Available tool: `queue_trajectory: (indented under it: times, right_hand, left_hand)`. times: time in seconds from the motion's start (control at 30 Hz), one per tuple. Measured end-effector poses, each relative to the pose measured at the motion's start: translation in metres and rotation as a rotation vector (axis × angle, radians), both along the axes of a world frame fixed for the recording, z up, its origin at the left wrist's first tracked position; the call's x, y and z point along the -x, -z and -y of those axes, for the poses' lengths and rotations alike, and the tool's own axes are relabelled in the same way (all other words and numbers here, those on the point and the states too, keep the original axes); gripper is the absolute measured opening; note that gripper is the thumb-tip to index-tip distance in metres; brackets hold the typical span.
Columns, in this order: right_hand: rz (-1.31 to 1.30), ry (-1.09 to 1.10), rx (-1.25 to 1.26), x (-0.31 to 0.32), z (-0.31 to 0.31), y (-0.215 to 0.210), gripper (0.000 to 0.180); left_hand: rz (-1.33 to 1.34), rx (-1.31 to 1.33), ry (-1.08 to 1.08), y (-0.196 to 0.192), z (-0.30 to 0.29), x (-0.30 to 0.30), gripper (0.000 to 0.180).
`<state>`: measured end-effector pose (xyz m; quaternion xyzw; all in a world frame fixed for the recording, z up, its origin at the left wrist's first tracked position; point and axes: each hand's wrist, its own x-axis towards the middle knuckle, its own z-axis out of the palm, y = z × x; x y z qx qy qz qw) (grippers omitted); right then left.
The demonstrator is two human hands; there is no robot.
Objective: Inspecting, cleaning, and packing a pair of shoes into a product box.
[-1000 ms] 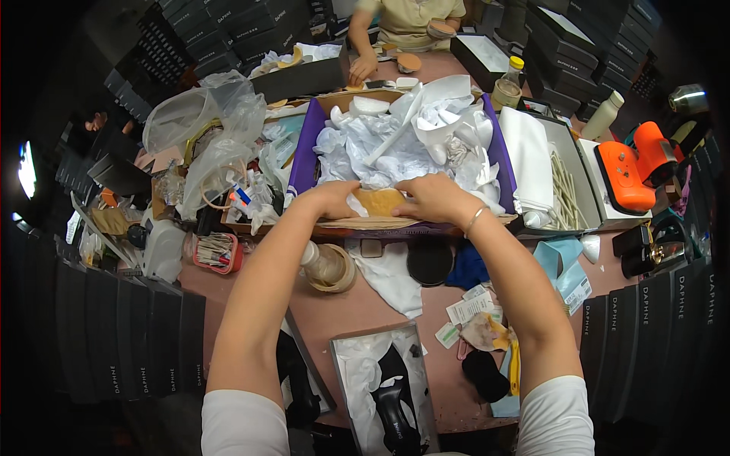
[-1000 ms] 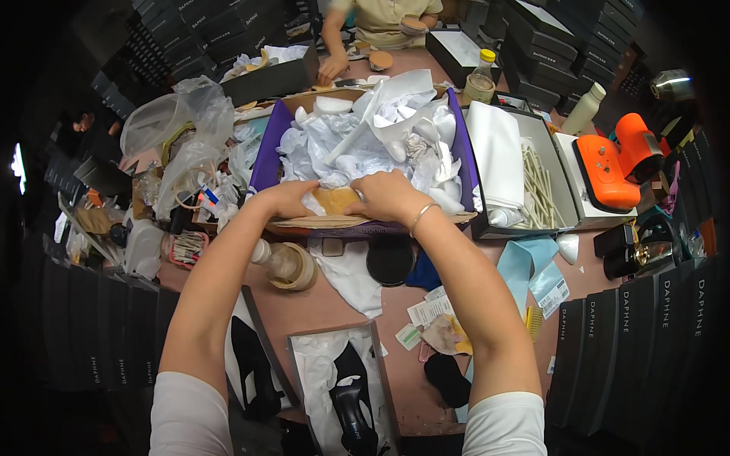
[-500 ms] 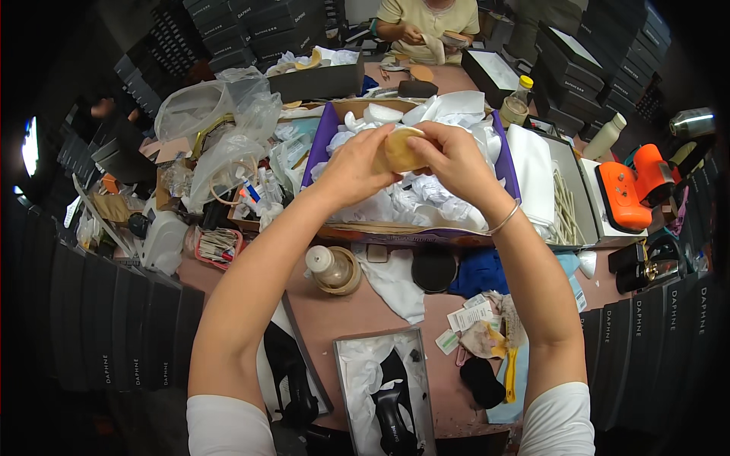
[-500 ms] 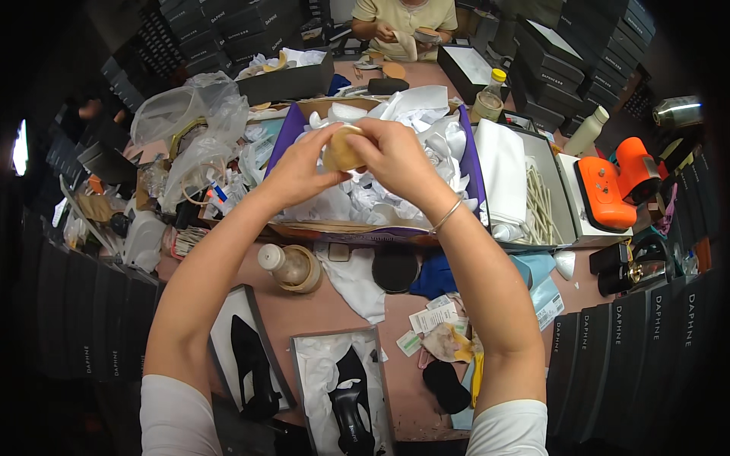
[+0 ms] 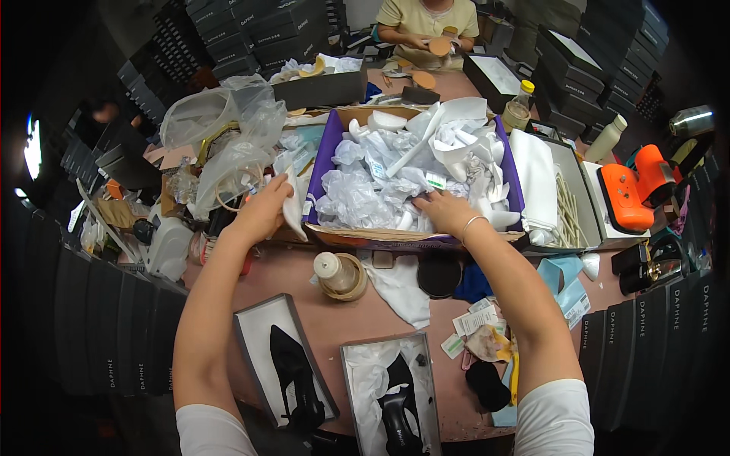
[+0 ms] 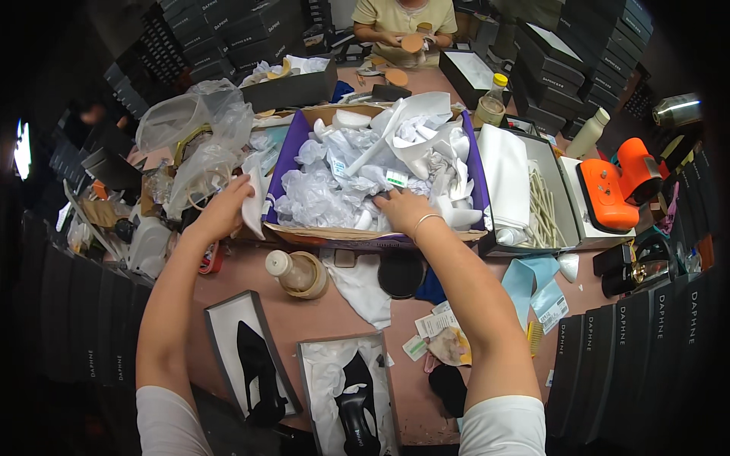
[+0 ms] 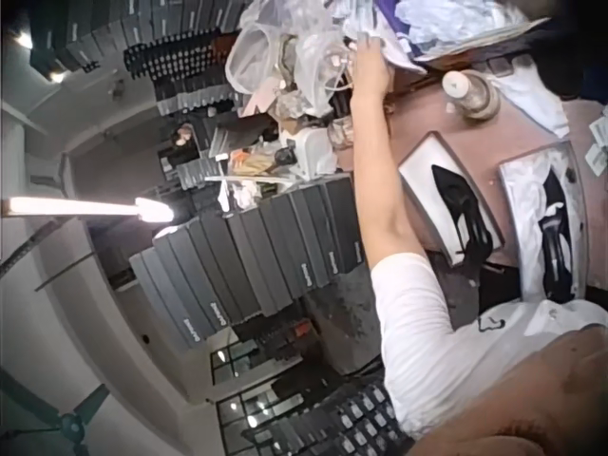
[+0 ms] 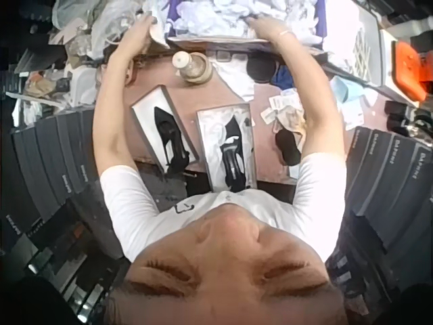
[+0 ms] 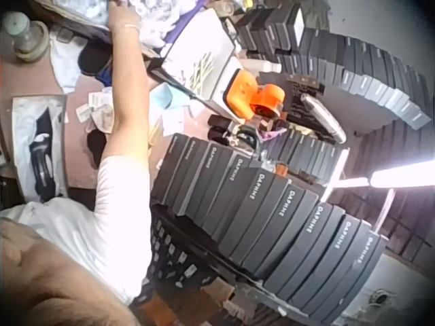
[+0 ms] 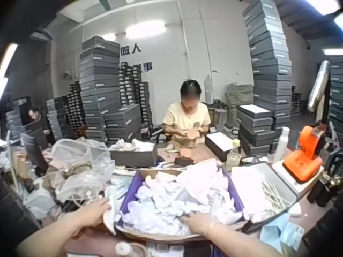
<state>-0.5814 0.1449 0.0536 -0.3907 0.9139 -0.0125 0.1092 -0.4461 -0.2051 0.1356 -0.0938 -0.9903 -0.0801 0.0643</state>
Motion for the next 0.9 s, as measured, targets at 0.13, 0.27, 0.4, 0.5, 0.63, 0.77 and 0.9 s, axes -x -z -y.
queue_trajectory:
  times: [0.13, 0.27, 0.4, 0.5, 0.63, 0.77, 0.9]
  right_hand:
    - [-0.022, 0.063, 0.120, 0.004, -0.003, -0.012, 0.045]
    - [0.181, 0.123, 0.331, 0.020, -0.024, -0.016, 0.044]
    - [0.543, 0.173, 0.300, 0.020, -0.025, -0.034, 0.066]
    - [0.651, 0.404, 0.475, 0.025, -0.009, -0.023, 0.048]
    - [0.051, 0.076, 0.078, 0.022, 0.019, 0.013, 0.037]
    - [0.082, 0.096, 0.039, 0.020, 0.025, -0.001, 0.036]
    - [0.160, 0.234, 0.452, 0.011, -0.001, -0.022, 0.040]
  left_hand:
    - [0.242, 0.197, -0.009, -0.017, 0.007, 0.000, 0.038]
    - [0.050, -0.205, 0.043, -0.063, -0.048, 0.000, 0.036]
    - [0.078, -0.212, 0.305, -0.046, -0.108, 0.024, 0.033]
    - [0.198, 0.008, 0.336, -0.004, -0.126, 0.046, 0.029]
    - [0.610, 0.015, 0.233, 0.012, -0.142, 0.053, 0.026]
    - [0.641, -0.188, 0.198, 0.019, -0.131, 0.052, 0.030]
    - [0.624, -0.256, 0.168, 0.030, -0.124, 0.047, 0.033]
